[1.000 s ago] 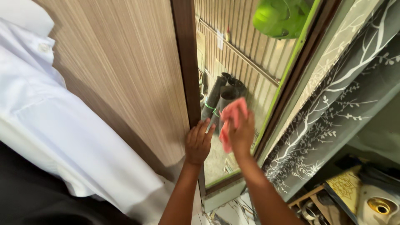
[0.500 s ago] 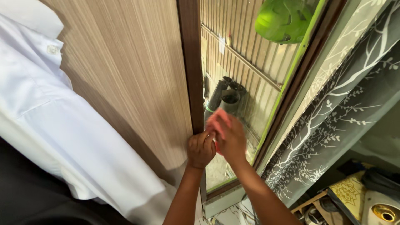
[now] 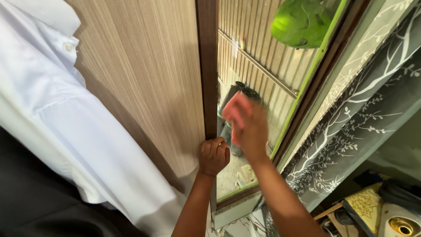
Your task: The person wipes a mirror by hand using a cloth. They move the cloth in broad strokes across the glass, stop to fold the cloth, and then continue cleaning the lower portion and edges of the mirror surface.
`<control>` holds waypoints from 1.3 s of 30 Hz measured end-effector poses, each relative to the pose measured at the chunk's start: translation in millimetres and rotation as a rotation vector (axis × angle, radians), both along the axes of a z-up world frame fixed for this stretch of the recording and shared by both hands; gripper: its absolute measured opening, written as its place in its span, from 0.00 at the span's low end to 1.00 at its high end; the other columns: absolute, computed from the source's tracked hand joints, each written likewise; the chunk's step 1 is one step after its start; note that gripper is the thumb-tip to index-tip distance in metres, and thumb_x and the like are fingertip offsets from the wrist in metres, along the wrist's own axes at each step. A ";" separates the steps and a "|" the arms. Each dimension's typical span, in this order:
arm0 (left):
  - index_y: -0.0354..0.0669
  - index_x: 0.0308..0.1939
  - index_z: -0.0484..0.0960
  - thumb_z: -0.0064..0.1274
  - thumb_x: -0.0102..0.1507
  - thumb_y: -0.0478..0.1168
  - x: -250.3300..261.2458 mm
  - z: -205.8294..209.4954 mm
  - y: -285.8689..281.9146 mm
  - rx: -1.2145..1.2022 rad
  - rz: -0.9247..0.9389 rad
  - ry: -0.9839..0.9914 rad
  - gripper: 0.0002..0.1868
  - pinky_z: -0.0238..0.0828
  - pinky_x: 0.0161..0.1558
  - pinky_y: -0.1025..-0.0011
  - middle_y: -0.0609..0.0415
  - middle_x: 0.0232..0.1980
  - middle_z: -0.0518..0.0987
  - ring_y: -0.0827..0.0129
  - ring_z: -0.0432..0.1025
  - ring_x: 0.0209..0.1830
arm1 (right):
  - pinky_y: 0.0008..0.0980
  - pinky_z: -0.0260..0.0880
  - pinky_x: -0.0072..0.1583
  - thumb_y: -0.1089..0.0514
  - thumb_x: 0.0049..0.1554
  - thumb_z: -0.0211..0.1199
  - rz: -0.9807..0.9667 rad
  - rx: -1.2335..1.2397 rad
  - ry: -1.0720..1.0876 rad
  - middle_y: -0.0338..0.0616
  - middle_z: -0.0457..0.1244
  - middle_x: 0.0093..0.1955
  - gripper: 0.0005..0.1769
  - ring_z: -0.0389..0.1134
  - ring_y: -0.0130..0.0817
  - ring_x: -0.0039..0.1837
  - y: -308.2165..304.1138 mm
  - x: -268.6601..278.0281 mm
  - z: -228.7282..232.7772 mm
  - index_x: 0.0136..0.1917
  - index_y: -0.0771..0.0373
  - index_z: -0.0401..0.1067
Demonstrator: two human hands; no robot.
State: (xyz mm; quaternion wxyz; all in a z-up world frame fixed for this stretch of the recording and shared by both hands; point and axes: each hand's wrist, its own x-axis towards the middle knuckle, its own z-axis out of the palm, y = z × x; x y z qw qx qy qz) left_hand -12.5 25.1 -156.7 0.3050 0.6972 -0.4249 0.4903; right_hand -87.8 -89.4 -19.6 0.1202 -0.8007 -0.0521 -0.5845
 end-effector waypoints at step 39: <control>0.43 0.40 0.74 0.54 0.59 0.35 -1.5 4.0 0.3 -0.019 -0.035 0.001 0.07 0.68 0.51 0.57 0.52 0.48 0.77 0.58 0.72 0.43 | 0.48 0.65 0.60 0.65 0.46 0.71 -0.137 -0.061 0.141 0.49 0.61 0.65 0.31 0.62 0.52 0.59 6.0 12.9 35.2 0.65 0.53 0.76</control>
